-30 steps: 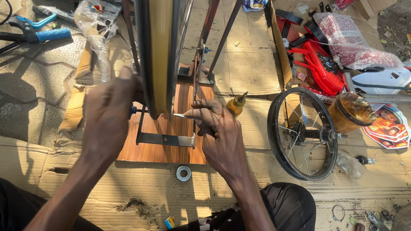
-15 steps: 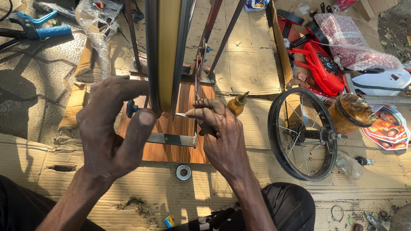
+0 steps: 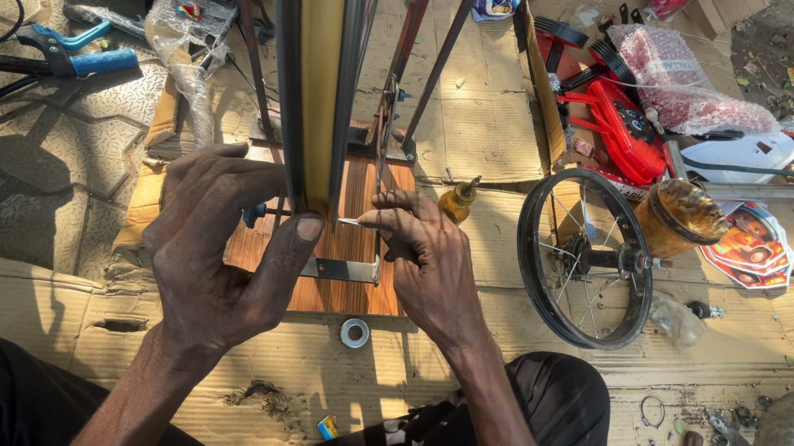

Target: The person sits on the ground truing a bicycle wheel held in a small truing stand. They spin the wheel, grip the rim and spokes by hand, and use a small spoke wrench to turn spoke nipples, checking the rim as it rotates.

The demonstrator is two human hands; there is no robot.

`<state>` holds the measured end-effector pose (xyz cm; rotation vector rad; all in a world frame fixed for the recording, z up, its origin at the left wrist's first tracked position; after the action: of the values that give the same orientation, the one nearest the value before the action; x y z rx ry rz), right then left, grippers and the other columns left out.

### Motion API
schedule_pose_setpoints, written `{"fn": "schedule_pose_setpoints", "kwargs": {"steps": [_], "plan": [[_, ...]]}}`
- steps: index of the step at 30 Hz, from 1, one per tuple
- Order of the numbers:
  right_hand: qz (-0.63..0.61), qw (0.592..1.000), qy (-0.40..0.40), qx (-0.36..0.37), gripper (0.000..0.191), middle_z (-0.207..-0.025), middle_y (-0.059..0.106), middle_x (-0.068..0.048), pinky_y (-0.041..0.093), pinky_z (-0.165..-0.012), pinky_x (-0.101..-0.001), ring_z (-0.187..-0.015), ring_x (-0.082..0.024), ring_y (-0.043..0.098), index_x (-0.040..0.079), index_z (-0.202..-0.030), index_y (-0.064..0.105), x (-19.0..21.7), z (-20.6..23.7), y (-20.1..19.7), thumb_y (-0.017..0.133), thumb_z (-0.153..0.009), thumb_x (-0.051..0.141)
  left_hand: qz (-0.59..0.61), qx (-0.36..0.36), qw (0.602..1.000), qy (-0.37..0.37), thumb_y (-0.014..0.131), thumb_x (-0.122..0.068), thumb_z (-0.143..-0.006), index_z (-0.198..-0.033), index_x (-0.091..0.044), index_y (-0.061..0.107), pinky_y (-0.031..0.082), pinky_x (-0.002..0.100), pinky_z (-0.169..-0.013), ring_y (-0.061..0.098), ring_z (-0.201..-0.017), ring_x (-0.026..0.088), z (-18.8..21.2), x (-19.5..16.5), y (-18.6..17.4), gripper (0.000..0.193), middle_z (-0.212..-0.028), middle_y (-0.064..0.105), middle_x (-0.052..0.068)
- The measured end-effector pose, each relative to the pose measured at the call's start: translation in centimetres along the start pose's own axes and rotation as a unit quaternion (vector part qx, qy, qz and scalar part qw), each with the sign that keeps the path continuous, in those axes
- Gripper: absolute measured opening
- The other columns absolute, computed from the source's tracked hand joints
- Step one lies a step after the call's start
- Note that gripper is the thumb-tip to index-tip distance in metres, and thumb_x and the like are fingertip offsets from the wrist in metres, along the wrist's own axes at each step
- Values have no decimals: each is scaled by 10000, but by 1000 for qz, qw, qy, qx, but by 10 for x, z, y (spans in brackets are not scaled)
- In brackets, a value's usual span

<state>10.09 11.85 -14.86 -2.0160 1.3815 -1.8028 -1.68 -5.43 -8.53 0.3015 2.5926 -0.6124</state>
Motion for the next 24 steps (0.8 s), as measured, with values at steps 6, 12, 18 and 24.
{"fn": "schedule_pose_setpoints", "kwargs": {"steps": [6, 12, 18, 24], "plan": [[-2, 1000, -6, -5, 351, -1228, 696, -92, 592, -911, -351, -1144, -246, 710, 128, -1075, 763, 1, 0, 0, 562, -880, -84, -2, 0, 1000, 3, 724, -165, -1001, -1110, -30, 690, 490, 414, -1039, 723, -1031, 203, -1, -1, -1, 177, -1001, 739, 95], [-20, 999, 24, 5, 413, -1235, 697, -93, 611, -862, -352, -1104, -235, 724, 133, -1062, 771, 3, -1, -1, 522, -846, -116, -1, -1, 1000, 5, 722, -168, -1000, -1117, -30, 690, 493, 410, -1031, 725, -1021, 197, -2, -2, -2, 183, -998, 744, 92], [-21, 1000, 7, 1, 410, -1244, 692, -97, 599, -893, -359, -1128, -248, 710, 117, -1064, 770, 6, -1, -3, 542, -821, -122, 0, 2, 1000, 2, 713, -170, -1007, -1125, -33, 684, 491, 416, -1049, 731, -1005, 190, -3, -4, -2, 184, -999, 744, 87], [-2, 1000, 2, -2, 374, -1239, 700, -88, 593, -909, -361, -1142, -248, 707, 120, -1059, 768, 3, -1, -1, 566, -834, -101, 0, 4, 1000, -5, 719, -163, -999, -1111, -35, 686, 494, 424, -1053, 730, -994, 190, -2, -4, -2, 174, -986, 742, 89]]}}
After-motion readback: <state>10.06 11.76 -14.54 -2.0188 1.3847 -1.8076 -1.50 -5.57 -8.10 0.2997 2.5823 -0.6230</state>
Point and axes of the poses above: each hand's wrist, its own z-axis away from the middle knuckle, its own y-axis out of the palm, x = y × z, the point moved 3 cm from there along -z, towards the middle knuckle
